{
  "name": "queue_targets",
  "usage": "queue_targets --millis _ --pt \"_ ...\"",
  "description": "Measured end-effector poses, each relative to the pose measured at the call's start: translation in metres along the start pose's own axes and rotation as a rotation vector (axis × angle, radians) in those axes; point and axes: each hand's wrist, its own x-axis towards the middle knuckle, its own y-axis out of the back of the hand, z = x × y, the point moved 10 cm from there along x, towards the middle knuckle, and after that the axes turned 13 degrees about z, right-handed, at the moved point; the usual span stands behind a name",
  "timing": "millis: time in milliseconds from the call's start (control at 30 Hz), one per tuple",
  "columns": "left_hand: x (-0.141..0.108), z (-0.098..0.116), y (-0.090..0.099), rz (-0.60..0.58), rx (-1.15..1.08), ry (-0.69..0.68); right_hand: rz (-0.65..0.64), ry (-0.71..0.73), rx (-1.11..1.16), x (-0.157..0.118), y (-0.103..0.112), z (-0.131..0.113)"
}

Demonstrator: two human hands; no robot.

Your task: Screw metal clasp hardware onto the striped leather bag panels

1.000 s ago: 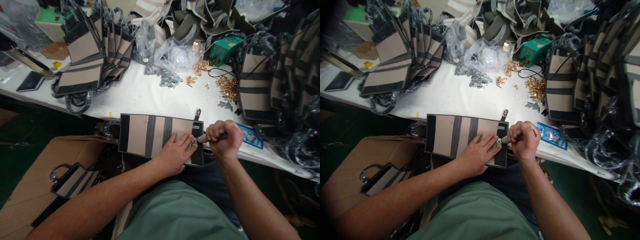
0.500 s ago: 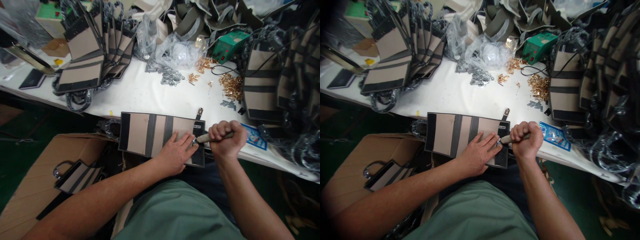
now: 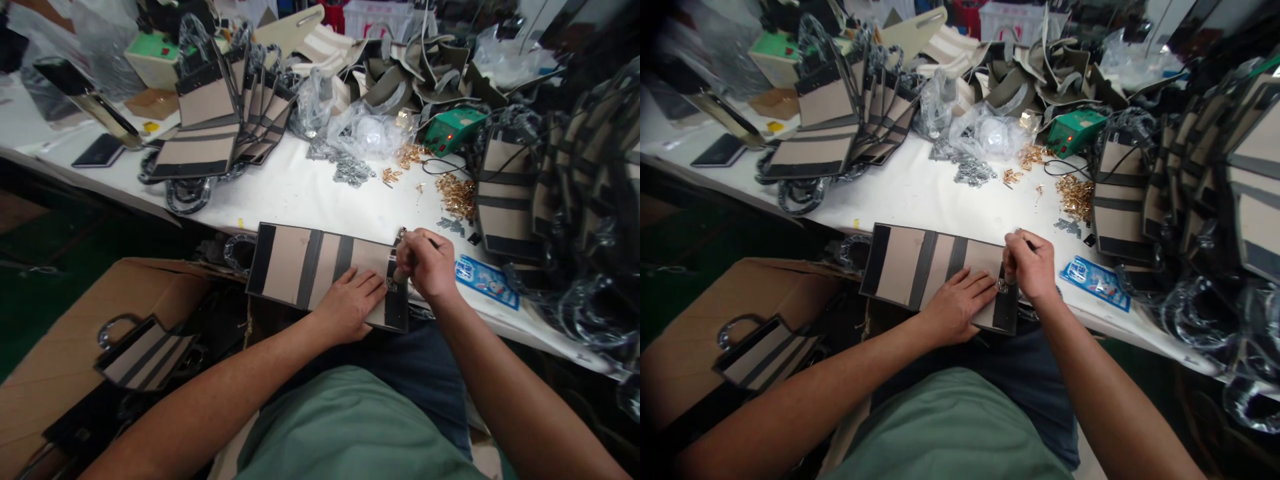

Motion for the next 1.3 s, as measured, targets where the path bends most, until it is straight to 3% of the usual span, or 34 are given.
queue_targets --millis 133,333,433,567,633,733,833,967,1100,1300 --pt "0.003 0.0 0.002 -0.018 -0.019 0.001 0.015 0.055 0.119 0.0 0.004 -0.014" --pt "0.005 -0.001 0.003 -0.001 -0.034 0.018 -0.221 0.156 -0.268 -0.018 -0.04 -0.024" --pt "0.005 -0.002 0.002 0.019 -0.048 0.022 -0.309 0.258 -0.358 -0.024 -0.057 -0.032" --pt "0.007 -0.003 0.004 0.025 -0.046 0.036 -0.402 0.328 -0.404 -0.031 -0.062 -0.028" --pt "0.007 -0.001 0.005 0.003 -0.035 0.025 -0.341 0.281 -0.36 -0.027 -0.048 -0.021" --pt "0.008 0.001 0.007 -0.015 -0.013 0.005 -0.183 0.152 -0.112 -0.015 -0.017 -0.015" --pt "0.006 0.001 0.005 -0.023 -0.013 -0.008 -0.068 0.108 0.161 -0.01 0.002 -0.026" --pt "0.005 0.0 0.002 -0.029 -0.025 -0.01 0.028 0.196 0.239 -0.017 0.008 -0.043" --pt "0.006 -0.001 0.001 -0.035 -0.024 0.014 0.014 0.155 0.076 -0.02 0.003 -0.026" --pt "0.007 -0.001 0.0 -0.059 -0.02 0.015 0.048 0.2 0.172 -0.015 0.011 -0.028"
